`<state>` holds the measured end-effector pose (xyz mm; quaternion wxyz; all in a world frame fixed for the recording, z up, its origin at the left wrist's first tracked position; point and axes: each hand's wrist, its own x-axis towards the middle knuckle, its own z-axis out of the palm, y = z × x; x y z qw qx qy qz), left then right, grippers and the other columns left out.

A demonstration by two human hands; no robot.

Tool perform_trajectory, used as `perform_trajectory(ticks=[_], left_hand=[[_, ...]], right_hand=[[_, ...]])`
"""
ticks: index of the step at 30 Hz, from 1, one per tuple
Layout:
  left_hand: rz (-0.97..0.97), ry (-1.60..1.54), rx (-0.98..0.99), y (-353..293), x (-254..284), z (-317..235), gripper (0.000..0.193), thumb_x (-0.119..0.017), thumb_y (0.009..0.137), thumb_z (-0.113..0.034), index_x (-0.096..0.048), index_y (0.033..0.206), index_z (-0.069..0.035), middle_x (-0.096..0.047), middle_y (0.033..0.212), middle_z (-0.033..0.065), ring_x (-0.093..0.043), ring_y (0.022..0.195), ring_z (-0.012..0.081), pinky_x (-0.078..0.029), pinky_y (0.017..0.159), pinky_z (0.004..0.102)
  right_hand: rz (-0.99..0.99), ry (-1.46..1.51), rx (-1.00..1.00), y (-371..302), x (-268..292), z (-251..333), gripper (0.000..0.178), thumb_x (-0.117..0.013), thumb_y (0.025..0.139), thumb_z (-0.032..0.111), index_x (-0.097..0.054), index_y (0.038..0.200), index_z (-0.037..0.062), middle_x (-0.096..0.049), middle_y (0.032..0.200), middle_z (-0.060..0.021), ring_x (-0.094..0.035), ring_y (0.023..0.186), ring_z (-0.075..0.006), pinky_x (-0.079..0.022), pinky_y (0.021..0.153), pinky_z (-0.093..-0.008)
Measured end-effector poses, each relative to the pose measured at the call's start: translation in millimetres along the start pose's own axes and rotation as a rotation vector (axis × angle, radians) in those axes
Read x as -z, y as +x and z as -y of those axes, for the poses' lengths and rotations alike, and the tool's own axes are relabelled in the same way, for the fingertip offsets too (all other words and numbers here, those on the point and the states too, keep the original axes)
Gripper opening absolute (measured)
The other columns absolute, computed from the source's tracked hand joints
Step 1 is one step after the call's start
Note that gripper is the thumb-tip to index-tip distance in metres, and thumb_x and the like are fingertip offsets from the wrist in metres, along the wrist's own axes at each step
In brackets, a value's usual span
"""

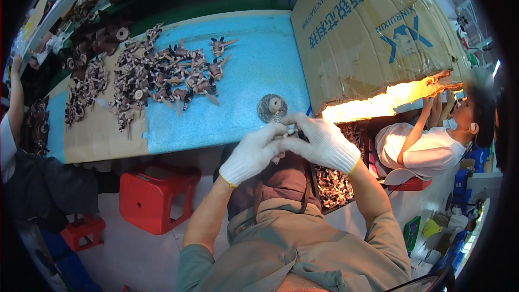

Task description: Assembling small plastic and metal components at a factory workbench.

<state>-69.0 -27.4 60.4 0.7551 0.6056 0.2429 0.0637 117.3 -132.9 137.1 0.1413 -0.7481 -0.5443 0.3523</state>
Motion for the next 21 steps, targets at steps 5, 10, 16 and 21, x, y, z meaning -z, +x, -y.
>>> perform_trajectory(ticks=[5,10,16,21], left_hand=[[-0.599,0.466,-0.271,26.4,4.8,8.1,0.046,-0.076,0.096,-0.020,-0.064,0.137,-0.004,-0.071,0.125,0.0167,-0.074,0.099,0.0280,-0.059,0.089,0.0404],[-0.470,0.579,-0.310,66.6,12.4,11.1,0.047,-0.076,0.093,-0.028,-0.066,0.133,-0.007,-0.069,0.130,0.0177,-0.070,0.110,0.0429,-0.054,0.097,0.0498],[-0.375,0.584,-0.225,72.9,21.9,16.2,0.035,-0.073,0.093,-0.028,-0.068,0.121,-0.008,-0.072,0.115,0.0174,-0.070,0.110,0.0407,-0.054,0.093,0.0495],[-0.314,0.509,-0.199,62.4,31.1,14.7,0.041,-0.072,0.097,-0.029,-0.068,0.131,-0.007,-0.072,0.122,0.0220,-0.071,0.115,0.0370,-0.055,0.098,0.0455]], right_hand=[[-0.400,0.076,-0.009,37.6,-7.9,0.5,0.056,-0.063,0.103,0.046,-0.060,0.137,0.0013,-0.077,0.112,-0.0254,-0.075,0.107,-0.0416,-0.058,0.094,-0.0485],[-0.442,-0.156,-0.100,67.5,-14.6,-0.2,0.055,-0.060,0.105,0.046,-0.060,0.135,0.0007,-0.077,0.107,-0.0270,-0.075,0.101,-0.0467,-0.058,0.092,-0.0527],[-0.331,-0.384,-0.066,77.9,-8.4,14.0,0.047,-0.061,0.105,0.044,-0.062,0.123,0.0015,-0.077,0.097,-0.0260,-0.076,0.090,-0.0456,-0.060,0.080,-0.0557],[-0.222,-0.603,-0.036,84.9,-8.5,23.3,0.041,-0.060,0.106,0.041,-0.060,0.109,0.0007,-0.075,0.086,-0.0232,-0.076,0.077,-0.0445,-0.062,0.067,-0.0556]])
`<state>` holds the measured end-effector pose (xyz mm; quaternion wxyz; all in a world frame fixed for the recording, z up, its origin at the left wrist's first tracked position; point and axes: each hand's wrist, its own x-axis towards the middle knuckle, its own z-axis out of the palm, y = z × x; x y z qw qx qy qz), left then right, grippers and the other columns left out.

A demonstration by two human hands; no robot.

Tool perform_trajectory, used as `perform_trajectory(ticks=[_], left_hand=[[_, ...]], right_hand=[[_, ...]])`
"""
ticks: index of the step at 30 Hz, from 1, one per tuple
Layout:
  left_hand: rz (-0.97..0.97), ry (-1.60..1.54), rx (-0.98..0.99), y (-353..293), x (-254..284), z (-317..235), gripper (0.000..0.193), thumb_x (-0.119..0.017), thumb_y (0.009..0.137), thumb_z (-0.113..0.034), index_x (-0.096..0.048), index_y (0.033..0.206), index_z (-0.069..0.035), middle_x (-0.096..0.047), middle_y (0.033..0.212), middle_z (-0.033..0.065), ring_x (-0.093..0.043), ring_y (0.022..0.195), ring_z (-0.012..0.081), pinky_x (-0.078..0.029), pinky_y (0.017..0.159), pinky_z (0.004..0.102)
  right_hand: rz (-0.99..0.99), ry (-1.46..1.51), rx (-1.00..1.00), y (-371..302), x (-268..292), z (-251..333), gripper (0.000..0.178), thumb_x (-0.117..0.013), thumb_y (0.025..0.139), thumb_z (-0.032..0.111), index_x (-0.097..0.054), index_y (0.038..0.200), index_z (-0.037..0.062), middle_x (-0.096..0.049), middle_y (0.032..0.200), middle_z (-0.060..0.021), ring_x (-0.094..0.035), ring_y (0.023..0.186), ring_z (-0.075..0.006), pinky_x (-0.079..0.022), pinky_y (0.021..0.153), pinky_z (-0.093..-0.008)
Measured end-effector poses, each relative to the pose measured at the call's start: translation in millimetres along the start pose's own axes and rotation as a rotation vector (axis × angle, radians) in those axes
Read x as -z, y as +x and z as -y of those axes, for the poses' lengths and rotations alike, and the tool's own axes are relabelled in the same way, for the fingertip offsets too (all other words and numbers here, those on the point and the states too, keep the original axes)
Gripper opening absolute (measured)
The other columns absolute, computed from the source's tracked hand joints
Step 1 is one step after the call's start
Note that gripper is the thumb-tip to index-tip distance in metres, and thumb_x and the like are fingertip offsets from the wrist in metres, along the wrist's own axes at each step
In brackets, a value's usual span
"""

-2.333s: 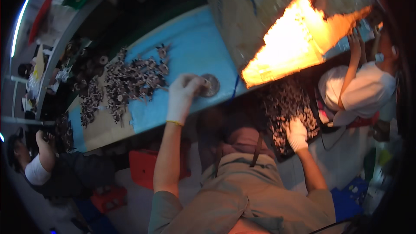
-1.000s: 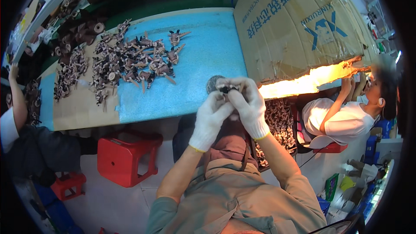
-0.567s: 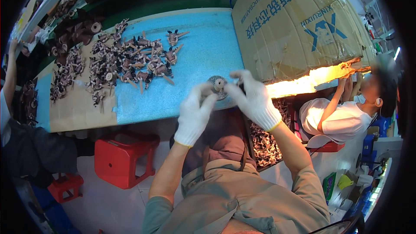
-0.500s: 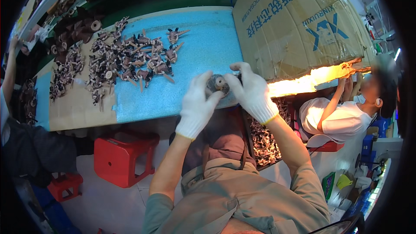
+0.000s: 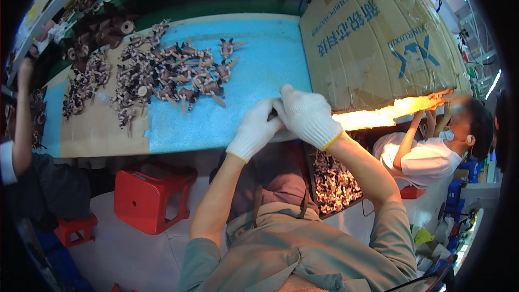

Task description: Assembling small plastic and metal components at a factory workbench.

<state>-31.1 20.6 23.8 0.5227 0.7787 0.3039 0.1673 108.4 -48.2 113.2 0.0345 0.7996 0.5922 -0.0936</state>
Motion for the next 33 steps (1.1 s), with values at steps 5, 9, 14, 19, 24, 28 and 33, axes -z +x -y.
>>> perform_trajectory(ticks=[5,9,14,19,24,28,33], left_hand=[[-0.362,-0.751,-0.085,-1.5,-5.2,-18.3,0.040,-0.063,0.106,-0.023,-0.065,0.137,0.004,-0.070,0.133,0.0126,-0.065,0.122,0.0193,-0.050,0.106,0.0335],[-0.205,-0.681,-0.111,14.9,-26.9,-20.9,0.032,-0.059,0.108,-0.024,-0.068,0.128,-0.001,-0.073,0.117,0.0131,-0.066,0.110,0.0178,-0.052,0.099,0.0320],[-0.251,-0.634,-0.170,25.3,-26.0,-13.2,0.036,-0.057,0.109,-0.030,-0.068,0.125,0.000,-0.073,0.115,0.0121,-0.066,0.109,0.0178,-0.052,0.099,0.0315],[-0.490,-0.526,-0.119,4.7,-9.0,-15.0,0.044,-0.055,0.111,-0.038,-0.069,0.128,0.001,-0.075,0.118,0.0149,-0.070,0.107,0.0186,-0.055,0.092,0.0321],[0.084,-1.025,0.240,-30.4,5.5,-12.2,0.041,-0.060,0.110,-0.036,-0.070,0.123,0.002,-0.076,0.109,0.0139,-0.069,0.083,0.0111,-0.054,0.069,0.0262],[-0.164,-0.380,0.002,-42.5,-8.3,-44.3,0.038,-0.068,0.106,-0.027,-0.072,0.126,0.005,-0.076,0.113,0.0141,-0.071,0.100,0.0209,-0.057,0.089,0.0329],[-0.237,-0.103,-0.142,-49.1,12.5,-24.1,0.031,-0.073,0.102,-0.015,-0.072,0.129,0.000,-0.074,0.119,0.0123,-0.070,0.109,0.0231,-0.055,0.098,0.0374]], right_hand=[[-0.046,-0.107,0.089,-1.2,-6.1,-1.5,0.029,-0.062,0.103,0.031,-0.062,0.104,0.0020,-0.074,0.079,-0.0168,-0.078,0.071,-0.0354,-0.062,0.058,-0.0484],[-0.029,-0.291,0.178,-9.2,-27.1,-2.2,0.027,-0.068,0.090,0.017,-0.066,0.109,-0.0015,-0.072,0.086,-0.0140,-0.078,0.071,-0.0317,-0.061,0.055,-0.0428],[-0.168,-0.229,0.191,3.1,-38.6,-6.3,0.023,-0.066,0.091,0.018,-0.068,0.106,0.0007,-0.073,0.083,-0.0166,-0.077,0.069,-0.0341,-0.061,0.055,-0.0462],[-0.286,0.537,-0.135,-0.4,-21.3,-18.4,0.041,-0.057,0.105,0.040,-0.066,0.119,0.0027,-0.076,0.096,-0.0241,-0.076,0.092,-0.0427,-0.060,0.081,-0.0498],[-0.200,0.793,-0.016,-30.9,-16.4,-11.8,0.048,-0.059,0.105,0.045,-0.061,0.128,0.0023,-0.073,0.109,-0.0268,-0.073,0.100,-0.0458,-0.058,0.088,-0.0534],[-0.345,0.291,0.256,-47.1,-34.8,-23.9,0.045,-0.078,0.088,0.025,-0.059,0.125,0.0064,-0.061,0.120,-0.0175,-0.072,0.091,-0.0404,-0.061,0.082,-0.0471],[0.167,1.343,-0.189,-68.6,-12.2,-14.2,0.056,-0.054,0.109,0.051,-0.053,0.138,0.0022,-0.072,0.090,-0.0189,-0.074,0.075,-0.0287,-0.061,0.074,-0.0427]])
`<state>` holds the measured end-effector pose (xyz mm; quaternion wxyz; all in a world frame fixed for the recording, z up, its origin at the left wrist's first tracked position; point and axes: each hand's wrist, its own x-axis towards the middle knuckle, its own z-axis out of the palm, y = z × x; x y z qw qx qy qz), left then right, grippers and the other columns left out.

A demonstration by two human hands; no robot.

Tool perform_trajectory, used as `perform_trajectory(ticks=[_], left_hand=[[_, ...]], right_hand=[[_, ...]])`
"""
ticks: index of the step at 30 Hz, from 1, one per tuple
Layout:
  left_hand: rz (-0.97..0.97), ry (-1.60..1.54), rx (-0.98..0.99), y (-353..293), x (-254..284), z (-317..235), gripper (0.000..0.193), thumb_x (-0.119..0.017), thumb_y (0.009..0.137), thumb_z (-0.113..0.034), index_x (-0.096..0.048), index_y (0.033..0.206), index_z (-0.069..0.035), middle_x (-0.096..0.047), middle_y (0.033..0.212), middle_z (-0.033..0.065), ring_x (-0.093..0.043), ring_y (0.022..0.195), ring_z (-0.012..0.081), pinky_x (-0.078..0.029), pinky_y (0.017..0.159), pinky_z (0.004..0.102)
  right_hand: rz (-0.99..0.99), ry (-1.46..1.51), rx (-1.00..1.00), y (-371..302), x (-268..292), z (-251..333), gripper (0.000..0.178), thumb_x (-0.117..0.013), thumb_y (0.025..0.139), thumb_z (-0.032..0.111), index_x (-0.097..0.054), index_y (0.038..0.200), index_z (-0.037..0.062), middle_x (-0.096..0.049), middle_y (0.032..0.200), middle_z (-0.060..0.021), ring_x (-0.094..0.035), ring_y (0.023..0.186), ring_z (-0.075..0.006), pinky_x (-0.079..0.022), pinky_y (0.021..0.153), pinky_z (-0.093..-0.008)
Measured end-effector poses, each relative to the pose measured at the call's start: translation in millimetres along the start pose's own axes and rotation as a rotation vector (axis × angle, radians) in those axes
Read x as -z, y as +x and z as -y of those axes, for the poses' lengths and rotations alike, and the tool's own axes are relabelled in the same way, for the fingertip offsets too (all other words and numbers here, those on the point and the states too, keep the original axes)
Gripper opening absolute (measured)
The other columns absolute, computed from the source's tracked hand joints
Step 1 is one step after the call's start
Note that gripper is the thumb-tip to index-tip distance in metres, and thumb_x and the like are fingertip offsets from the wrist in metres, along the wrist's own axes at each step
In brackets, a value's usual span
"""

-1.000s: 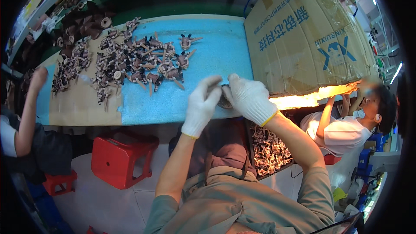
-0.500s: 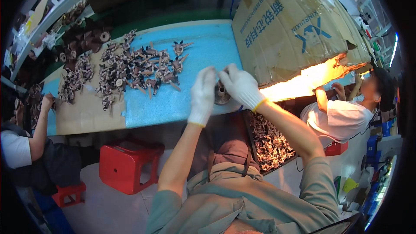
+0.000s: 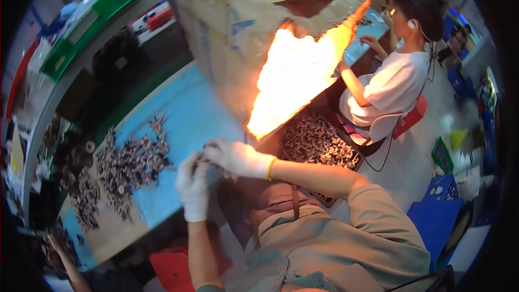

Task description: Assembling small plastic and metal components at a factory workbench.

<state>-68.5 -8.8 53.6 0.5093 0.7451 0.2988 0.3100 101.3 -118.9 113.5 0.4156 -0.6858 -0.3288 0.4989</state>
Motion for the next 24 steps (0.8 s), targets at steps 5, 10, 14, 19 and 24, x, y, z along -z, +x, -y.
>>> perform_trajectory(ticks=[5,10,14,19,24], left_hand=[[-0.249,0.277,-0.034,70.1,56.3,0.1,0.035,-0.068,0.107,-0.016,-0.066,0.137,0.001,-0.072,0.125,0.0109,-0.069,0.108,0.0211,-0.055,0.097,0.0359],[-0.444,0.645,-0.179,59.5,40.9,0.8,0.035,-0.065,0.107,-0.014,-0.065,0.138,0.003,-0.071,0.130,0.0141,-0.070,0.105,0.0225,-0.055,0.096,0.0354],[-0.158,0.173,0.110,37.0,-16.2,29.5,0.032,-0.064,0.105,-0.010,-0.067,0.134,0.005,-0.072,0.122,0.0173,-0.071,0.106,0.0271,-0.054,0.098,0.0374],[-0.242,0.358,-0.058,31.4,-39.5,56.8,0.022,-0.062,0.104,-0.004,-0.072,0.121,0.005,-0.074,0.116,0.0183,-0.072,0.107,0.0286,-0.055,0.098,0.0379],[-0.258,0.398,-0.101,33.6,-40.2,58.2,0.021,-0.063,0.104,-0.003,-0.072,0.120,0.005,-0.074,0.115,0.0185,-0.072,0.106,0.0301,-0.055,0.098,0.0384]], right_hand=[[0.112,-0.419,0.185,-38.6,69.7,-43.7,0.048,-0.057,0.107,0.049,-0.068,0.132,0.0090,-0.074,0.086,-0.0100,-0.075,0.073,-0.0199,-0.062,0.073,-0.0356],[-0.513,-0.801,0.246,21.0,205.9,-83.6,0.035,-0.059,0.104,0.033,-0.075,0.125,0.0093,-0.078,0.096,-0.0197,-0.076,0.089,-0.0286,-0.062,0.080,-0.0407],[-0.827,-1.919,0.354,108.0,290.9,-135.7,0.031,-0.061,0.097,0.029,-0.081,0.109,0.0077,-0.078,0.097,-0.0210,-0.075,0.090,-0.0326,-0.060,0.078,-0.0441],[-0.673,-0.995,0.139,129.5,285.8,-83.2,0.042,-0.058,0.099,0.044,-0.080,0.100,0.0090,-0.078,0.101,-0.0197,-0.073,0.094,-0.0391,-0.055,0.087,-0.0505],[-0.745,-0.959,0.052,128.0,262.3,-76.1,0.040,-0.059,0.100,0.043,-0.080,0.098,0.0089,-0.078,0.096,-0.0192,-0.073,0.089,-0.0372,-0.055,0.083,-0.0485]])
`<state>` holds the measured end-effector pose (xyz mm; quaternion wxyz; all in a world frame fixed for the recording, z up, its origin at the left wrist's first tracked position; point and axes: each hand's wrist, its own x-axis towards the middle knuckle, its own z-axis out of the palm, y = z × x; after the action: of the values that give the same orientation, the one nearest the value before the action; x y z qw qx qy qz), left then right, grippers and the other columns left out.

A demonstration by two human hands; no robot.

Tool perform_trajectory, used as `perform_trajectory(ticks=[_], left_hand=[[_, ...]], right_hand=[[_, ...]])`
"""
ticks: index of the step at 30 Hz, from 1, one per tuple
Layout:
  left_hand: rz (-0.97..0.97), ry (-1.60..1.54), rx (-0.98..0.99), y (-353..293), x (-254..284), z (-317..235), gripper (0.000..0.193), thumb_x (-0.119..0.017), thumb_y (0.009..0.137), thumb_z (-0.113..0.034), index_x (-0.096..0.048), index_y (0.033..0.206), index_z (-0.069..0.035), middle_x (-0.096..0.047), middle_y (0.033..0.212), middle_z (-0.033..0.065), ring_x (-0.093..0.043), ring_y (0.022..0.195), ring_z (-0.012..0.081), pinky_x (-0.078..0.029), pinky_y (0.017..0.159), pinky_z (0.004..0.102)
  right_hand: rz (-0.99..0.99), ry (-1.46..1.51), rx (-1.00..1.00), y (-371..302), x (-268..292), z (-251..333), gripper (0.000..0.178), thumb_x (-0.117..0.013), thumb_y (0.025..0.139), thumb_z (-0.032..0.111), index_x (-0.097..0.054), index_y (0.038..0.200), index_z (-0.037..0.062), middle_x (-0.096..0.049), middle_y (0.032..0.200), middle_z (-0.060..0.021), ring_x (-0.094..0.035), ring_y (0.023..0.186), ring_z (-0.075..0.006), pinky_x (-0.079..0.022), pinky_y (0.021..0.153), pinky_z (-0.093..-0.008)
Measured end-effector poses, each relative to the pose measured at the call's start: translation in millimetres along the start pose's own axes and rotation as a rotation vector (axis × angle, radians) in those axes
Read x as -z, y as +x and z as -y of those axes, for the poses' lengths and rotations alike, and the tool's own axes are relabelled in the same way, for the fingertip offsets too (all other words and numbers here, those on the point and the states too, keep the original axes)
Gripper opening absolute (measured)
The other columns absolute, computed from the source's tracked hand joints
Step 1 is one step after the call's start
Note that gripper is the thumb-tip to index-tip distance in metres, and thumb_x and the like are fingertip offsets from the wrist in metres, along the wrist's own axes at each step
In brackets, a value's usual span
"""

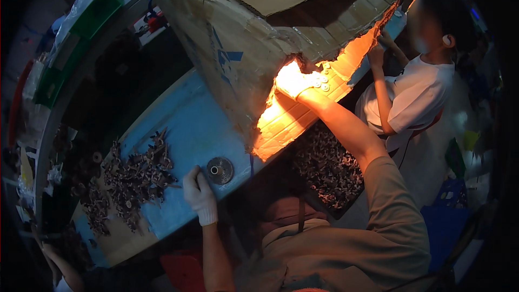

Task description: Assembling small plastic and metal components at a factory workbench.

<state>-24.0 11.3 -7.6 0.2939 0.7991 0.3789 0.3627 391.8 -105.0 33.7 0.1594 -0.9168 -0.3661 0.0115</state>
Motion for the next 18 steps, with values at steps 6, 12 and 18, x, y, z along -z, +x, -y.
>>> perform_trajectory(ticks=[6,12,18], left_hand=[[-0.021,-0.050,0.025,-1.5,1.2,1.5,0.019,-0.064,0.103,-0.003,-0.073,0.119,0.003,-0.075,0.112,0.0185,-0.073,0.104,0.0309,-0.055,0.097,0.0389],[-0.004,-0.094,0.036,1.0,11.0,-10.0,0.023,-0.062,0.105,-0.009,-0.073,0.123,0.001,-0.075,0.114,0.0194,-0.073,0.106,0.0323,-0.056,0.095,0.0390],[0.273,-0.400,0.357,-1.5,5.9,-26.1,0.028,-0.059,0.107,-0.008,-0.071,0.129,0.002,-0.076,0.109,0.0144,-0.071,0.084,0.0203,-0.058,0.079,0.0352]], right_hand=[[-0.374,-0.543,0.285,-69.8,33.4,17.1,0.021,-0.062,0.099,0.019,-0.074,0.098,0.0027,-0.073,0.088,-0.0142,-0.069,0.077,-0.0240,-0.056,0.070,-0.0404],[0.340,1.062,-0.209,-186.5,67.0,51.2,0.023,-0.074,0.100,0.016,-0.076,0.113,-0.0032,-0.076,0.093,-0.0072,-0.067,0.074,-0.0078,-0.055,0.067,-0.0243],[-0.121,0.736,0.569,-216.5,-10.2,170.6,0.020,-0.079,0.091,0.000,-0.071,0.109,0.0044,-0.075,0.108,-0.0138,-0.075,0.094,-0.0303,-0.061,0.085,-0.0361]])
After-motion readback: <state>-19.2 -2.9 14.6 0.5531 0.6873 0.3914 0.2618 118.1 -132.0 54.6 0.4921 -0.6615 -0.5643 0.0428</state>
